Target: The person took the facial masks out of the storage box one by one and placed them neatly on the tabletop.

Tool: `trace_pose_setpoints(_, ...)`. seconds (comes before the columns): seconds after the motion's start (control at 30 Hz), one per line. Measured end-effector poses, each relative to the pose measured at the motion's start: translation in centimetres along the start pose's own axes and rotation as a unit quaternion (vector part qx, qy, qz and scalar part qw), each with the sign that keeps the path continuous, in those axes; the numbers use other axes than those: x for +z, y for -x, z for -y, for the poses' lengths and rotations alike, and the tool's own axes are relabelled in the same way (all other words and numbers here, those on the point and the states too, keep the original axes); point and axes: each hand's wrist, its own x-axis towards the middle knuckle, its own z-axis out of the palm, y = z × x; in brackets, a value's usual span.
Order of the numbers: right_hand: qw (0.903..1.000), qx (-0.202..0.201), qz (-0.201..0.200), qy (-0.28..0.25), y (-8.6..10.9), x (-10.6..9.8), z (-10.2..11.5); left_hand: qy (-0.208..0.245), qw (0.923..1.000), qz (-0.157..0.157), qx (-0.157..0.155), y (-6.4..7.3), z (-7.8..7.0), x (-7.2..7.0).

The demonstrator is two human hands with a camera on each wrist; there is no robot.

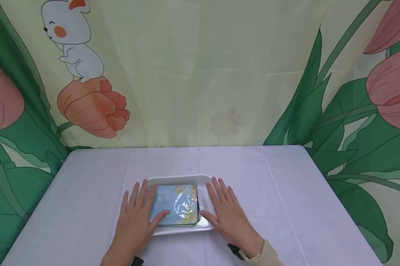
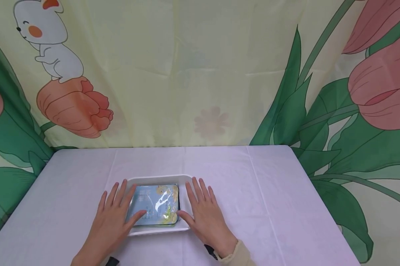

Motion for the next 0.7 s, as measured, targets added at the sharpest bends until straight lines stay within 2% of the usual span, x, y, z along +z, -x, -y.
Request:
trace_pose_setpoints(0.33, 0.9999, -0.015, 0.0, -0.005, -0.5, 0.0, 0.8, -0.004, 0.9994, 0.017, -0.03, -0.2, 0.9, -0.5)
trace_pose_setpoints(0.5, 0.9997, -0.025, -0.001, -0.001, -0.7, -0.1, 1.1, 0.011, 0.9992, 0.014, -0.035, -0.2, 1.6, -0.9)
trace_pose_setpoints(0.7, 0.9994, -0.033, -0.001, -0.012, -1.1, -0.3, 1.5, 0.033, 0.9979, 0.025, -0.051, -0.1, 2.2, -1.5)
